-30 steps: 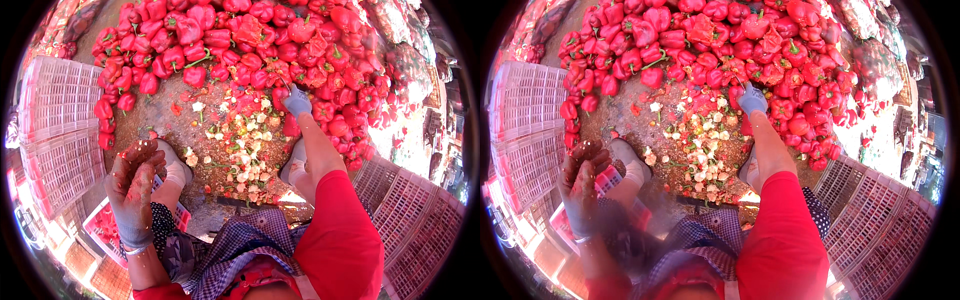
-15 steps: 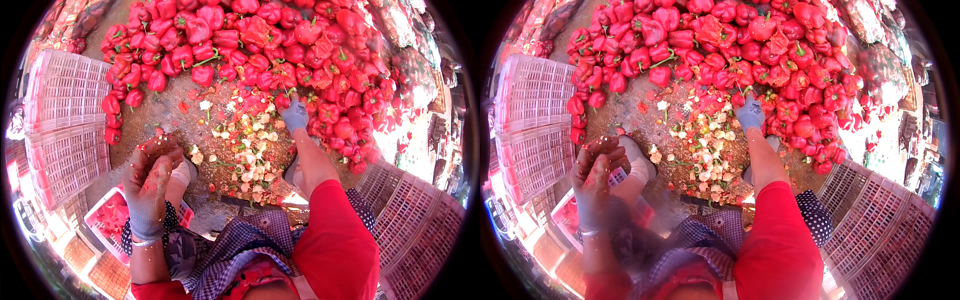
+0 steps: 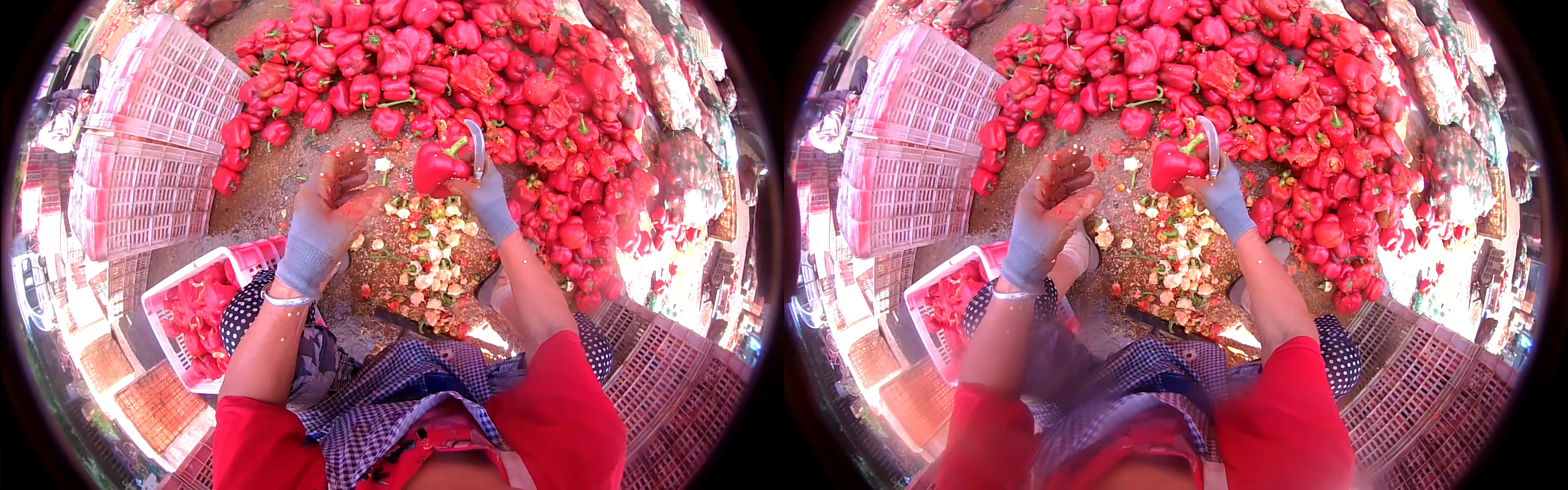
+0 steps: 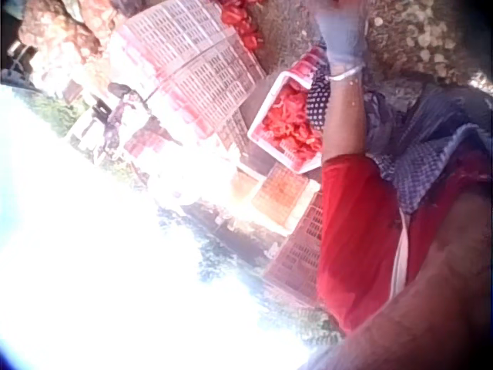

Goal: The person removes the stems and seeds from red peppers using a curved blade and places the cleaned peppers into a white plastic crate.

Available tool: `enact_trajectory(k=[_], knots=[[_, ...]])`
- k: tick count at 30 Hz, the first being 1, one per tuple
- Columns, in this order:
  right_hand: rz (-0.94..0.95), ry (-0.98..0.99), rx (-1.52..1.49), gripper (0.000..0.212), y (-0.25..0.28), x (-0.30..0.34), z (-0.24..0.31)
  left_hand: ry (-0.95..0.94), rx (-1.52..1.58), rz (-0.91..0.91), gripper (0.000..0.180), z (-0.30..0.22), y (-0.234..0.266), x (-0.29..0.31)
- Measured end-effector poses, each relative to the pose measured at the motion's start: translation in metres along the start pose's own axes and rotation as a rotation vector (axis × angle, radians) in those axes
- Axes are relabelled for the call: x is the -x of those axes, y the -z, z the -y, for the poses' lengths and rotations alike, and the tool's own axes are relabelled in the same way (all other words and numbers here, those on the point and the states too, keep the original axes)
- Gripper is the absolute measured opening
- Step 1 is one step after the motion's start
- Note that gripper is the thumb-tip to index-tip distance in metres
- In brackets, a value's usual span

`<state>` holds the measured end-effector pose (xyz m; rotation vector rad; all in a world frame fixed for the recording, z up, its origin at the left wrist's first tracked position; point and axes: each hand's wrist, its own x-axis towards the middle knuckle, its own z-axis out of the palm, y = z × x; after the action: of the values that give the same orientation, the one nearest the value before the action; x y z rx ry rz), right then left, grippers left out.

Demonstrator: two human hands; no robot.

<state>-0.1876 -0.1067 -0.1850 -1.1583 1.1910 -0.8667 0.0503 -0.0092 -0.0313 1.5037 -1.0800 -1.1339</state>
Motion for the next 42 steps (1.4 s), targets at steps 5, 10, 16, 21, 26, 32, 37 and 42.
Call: enact_trajectory(k=[5, 10, 16, 21, 26, 32, 37, 42], knots=[[0.365, 0.123, -0.154, 0.058, -0.041, 0.041, 0.120, -0.326, -0.369, 0.098, 0.089, -0.005, 0.008, -0.001], [0.412, 0.147, -0.013, 0.059, -0.044, 0.079, 0.182, -0.213, 0.129, 0.146, 0.096, -0.022, 0.000, 0.014], [0.150, 0.486, 0.339, 0.051, -0.043, 0.108, 0.181, -0.396, 0.059, -0.036, 0.084, -0.034, 0.000, 0.020], [0.131, 0.466, 0.523, 0.047, -0.044, 0.131, 0.160, -0.500, -0.016, -0.143, 0.084, -0.044, -0.006, 0.016], [0.086, 0.475, 0.620, 0.042, -0.041, 0.128, 0.156, -0.732, -0.301, -0.211, 0.085, -0.036, -0.008, 0.006], [0.058, 0.426, 0.584, 0.032, -0.045, 0.129, 0.158, -0.747, -0.279, -0.254, 0.087, -0.035, -0.021, 0.003], [0.035, 0.362, 0.625, 0.030, -0.046, 0.133, 0.165, -0.650, -0.247, -0.275, 0.086, -0.035, -0.030, 0.010], [0.024, 0.411, 0.573, 0.031, -0.046, 0.132, 0.162, -0.654, -0.268, -0.286, 0.080, -0.038, -0.032, 0.009]])
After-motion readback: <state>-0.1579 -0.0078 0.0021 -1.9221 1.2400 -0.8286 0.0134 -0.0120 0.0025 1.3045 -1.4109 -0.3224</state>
